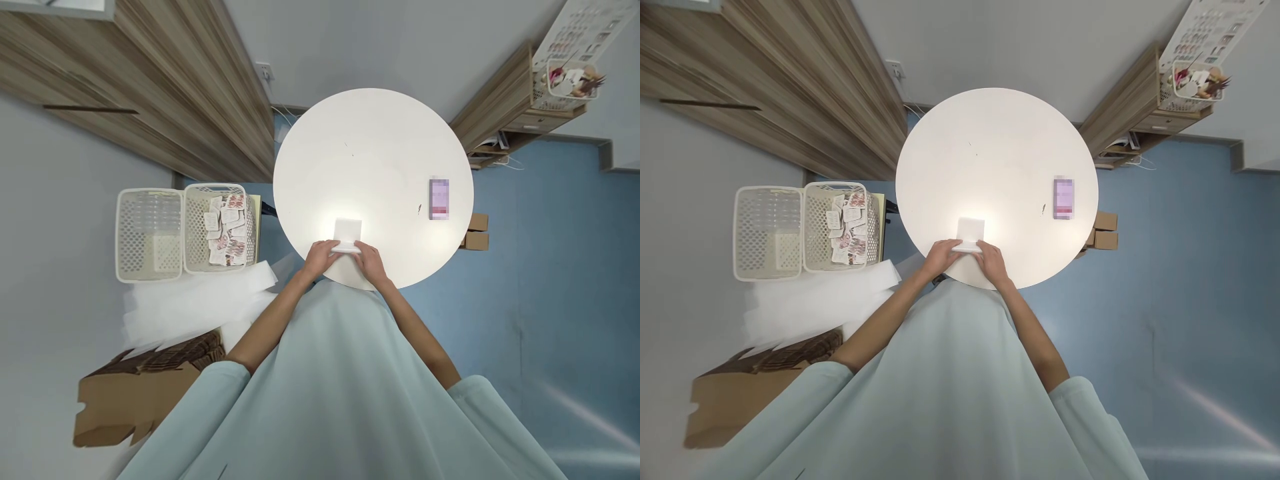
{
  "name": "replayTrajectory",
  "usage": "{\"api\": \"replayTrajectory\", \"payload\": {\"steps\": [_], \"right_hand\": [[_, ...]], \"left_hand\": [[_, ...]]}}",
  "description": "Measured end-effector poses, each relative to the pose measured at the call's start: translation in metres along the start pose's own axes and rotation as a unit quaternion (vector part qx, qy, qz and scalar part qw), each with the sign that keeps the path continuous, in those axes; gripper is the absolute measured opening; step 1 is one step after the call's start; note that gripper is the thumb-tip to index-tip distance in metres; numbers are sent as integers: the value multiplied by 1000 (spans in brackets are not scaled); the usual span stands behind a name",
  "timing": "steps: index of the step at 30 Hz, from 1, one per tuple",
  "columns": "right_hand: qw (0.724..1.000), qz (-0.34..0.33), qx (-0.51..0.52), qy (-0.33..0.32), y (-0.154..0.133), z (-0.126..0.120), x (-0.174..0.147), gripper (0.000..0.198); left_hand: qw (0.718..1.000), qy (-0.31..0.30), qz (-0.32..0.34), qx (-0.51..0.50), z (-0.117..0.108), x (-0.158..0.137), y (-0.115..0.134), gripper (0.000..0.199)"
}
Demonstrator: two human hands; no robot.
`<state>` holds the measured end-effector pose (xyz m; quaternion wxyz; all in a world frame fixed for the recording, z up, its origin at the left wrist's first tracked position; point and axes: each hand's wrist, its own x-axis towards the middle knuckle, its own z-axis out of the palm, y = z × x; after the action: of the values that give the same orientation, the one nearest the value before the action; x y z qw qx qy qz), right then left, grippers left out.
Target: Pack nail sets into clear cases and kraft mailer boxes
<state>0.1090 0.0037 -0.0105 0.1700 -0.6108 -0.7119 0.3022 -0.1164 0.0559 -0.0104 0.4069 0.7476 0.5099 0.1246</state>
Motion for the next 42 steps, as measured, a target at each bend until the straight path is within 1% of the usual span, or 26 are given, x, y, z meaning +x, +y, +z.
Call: {"api": "replayTrajectory", "payload": {"steps": [2, 4, 8, 12, 15, 17, 18, 19, 21, 23, 24, 25, 27, 30, 32, 34, 37, 42], "right_hand": [[1000, 23, 8, 12, -1, -3, 10, 40], [999, 50, 6, 19, -1, -5, 18, 37], [993, 117, 12, 21, 0, -5, 33, 30], [986, 162, 39, 28, 2, -2, 46, 24], [974, 214, 64, 28, 3, -2, 55, 20], [968, 241, 70, 29, 3, -5, 60, 24], [969, 238, 62, 34, 3, -7, 63, 30], [973, 221, 44, 41, 2, -9, 66, 38], [988, 147, -7, 43, 0, -13, 70, 46], [996, 70, -52, 14, -3, -17, 73, 45], [997, 48, -66, -5, -5, -18, 74, 44], [996, 39, -76, -20, -7, -19, 73, 44], [994, 48, -88, -35, -11, -22, 70, 42], [991, 70, -94, -60, -18, -24, 61, 40], [989, 74, -93, -92, -25, -22, 54, 41], [986, 76, -89, -117, -33, -17, 48, 42], [985, 68, -89, -129, -46, -5, 43, 45], [984, 23, -77, -161, -72, 18, 45, 45]], "left_hand": [[1000, 12, -18, -12, -3, 10, 2, 33], [998, 20, -55, -16, -4, 19, 3, 31], [990, 33, -135, -2, 0, 31, 4, 33], [985, 45, -167, 17, 4, 37, 10, 34], [979, 50, -197, 28, 5, 40, 16, 32], [973, 50, -225, 23, 5, 45, 19, 28], [969, 50, -240, 15, 4, 47, 19, 25], [966, 53, -254, 5, 4, 49, 20, 23], [960, 65, -274, -12, 5, 53, 22, 22], [952, 84, -292, -20, 6, 53, 23, 32], [948, 94, -304, -22, 7, 52, 24, 39], [943, 104, -315, -25, 8, 50, 25, 43], [934, 119, -335, -40, 10, 45, 26, 46], [926, 125, -348, -77, 9, 36, 21, 38], [926, 122, -341, -105, 6, 32, 16, 34], [930, 116, -326, -123, 2, 29, 10, 29], [934, 120, -311, -131, -4, 21, 1, 26], [922, 161, -328, -127, -16, -9, -12, 29]]}}
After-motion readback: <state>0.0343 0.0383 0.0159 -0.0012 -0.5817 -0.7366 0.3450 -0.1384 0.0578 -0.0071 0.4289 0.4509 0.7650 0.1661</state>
